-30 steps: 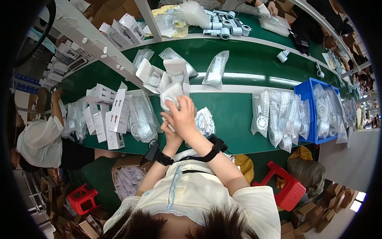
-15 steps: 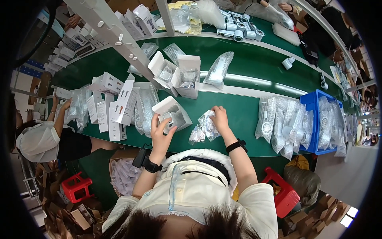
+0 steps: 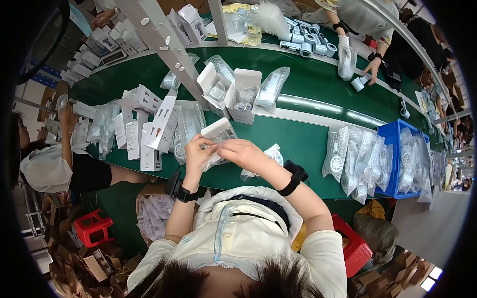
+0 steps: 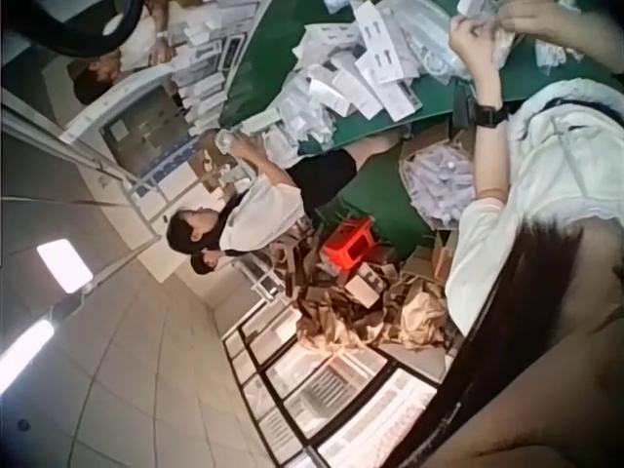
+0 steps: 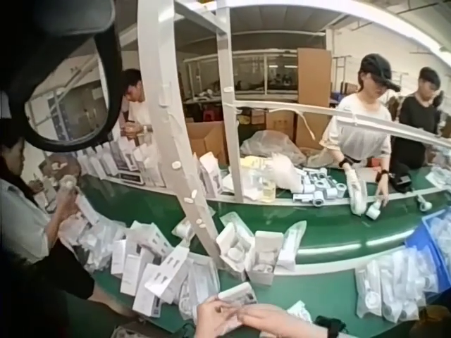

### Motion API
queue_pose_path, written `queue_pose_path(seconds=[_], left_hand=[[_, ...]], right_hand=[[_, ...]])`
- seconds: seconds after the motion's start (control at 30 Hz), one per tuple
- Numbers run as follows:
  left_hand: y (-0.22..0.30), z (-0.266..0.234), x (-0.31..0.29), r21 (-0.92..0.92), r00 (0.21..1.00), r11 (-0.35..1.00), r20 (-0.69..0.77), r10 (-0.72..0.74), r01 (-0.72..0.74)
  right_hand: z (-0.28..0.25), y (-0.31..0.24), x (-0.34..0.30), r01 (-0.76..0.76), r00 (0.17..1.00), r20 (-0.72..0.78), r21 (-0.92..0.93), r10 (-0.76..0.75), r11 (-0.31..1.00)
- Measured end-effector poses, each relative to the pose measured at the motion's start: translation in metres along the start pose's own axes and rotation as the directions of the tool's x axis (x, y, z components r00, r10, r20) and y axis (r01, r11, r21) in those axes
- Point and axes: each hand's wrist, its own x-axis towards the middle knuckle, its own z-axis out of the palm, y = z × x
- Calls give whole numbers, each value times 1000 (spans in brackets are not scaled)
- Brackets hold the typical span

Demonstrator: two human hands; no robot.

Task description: Packaging small electronic components into individual cardboard boxes on an assembly line.

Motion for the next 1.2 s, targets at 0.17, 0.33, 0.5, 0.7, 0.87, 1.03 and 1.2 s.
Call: queue_pose_path(seconds=[0.17, 0.33, 0.5, 0.7, 0.87, 1.03, 1.2], left_hand=[[0, 6, -3, 30, 1000, 999, -22, -12, 13], [0, -3, -9, -12, 993, 997, 90, -71, 73], [2, -49, 4, -99, 993, 990, -73, 92, -99], [-74, -103, 73, 819, 962, 522, -273, -8, 237], [-64, -121, 68, 610, 966, 750, -186, -177, 255], [-14, -147, -33, -336, 928, 938, -368, -52, -81], [7, -114, -72, -436, 998, 900, -57, -17, -10]], right_hand=[[-3, 4, 4, 137, 879, 472, -378, 64, 916], [-6, 15, -18, 73, 950, 311, -293, 23, 953], [20, 27, -41, -278, 951, -114, 91, 287, 956], [55, 32, -42, -603, 797, 161, 282, 582, 747], [53, 31, -59, -646, 685, -79, 394, 724, 654], [19, 29, -86, -574, 376, -337, 647, 863, 502], [-12, 99, -88, -588, 394, -559, 456, 730, 667]])
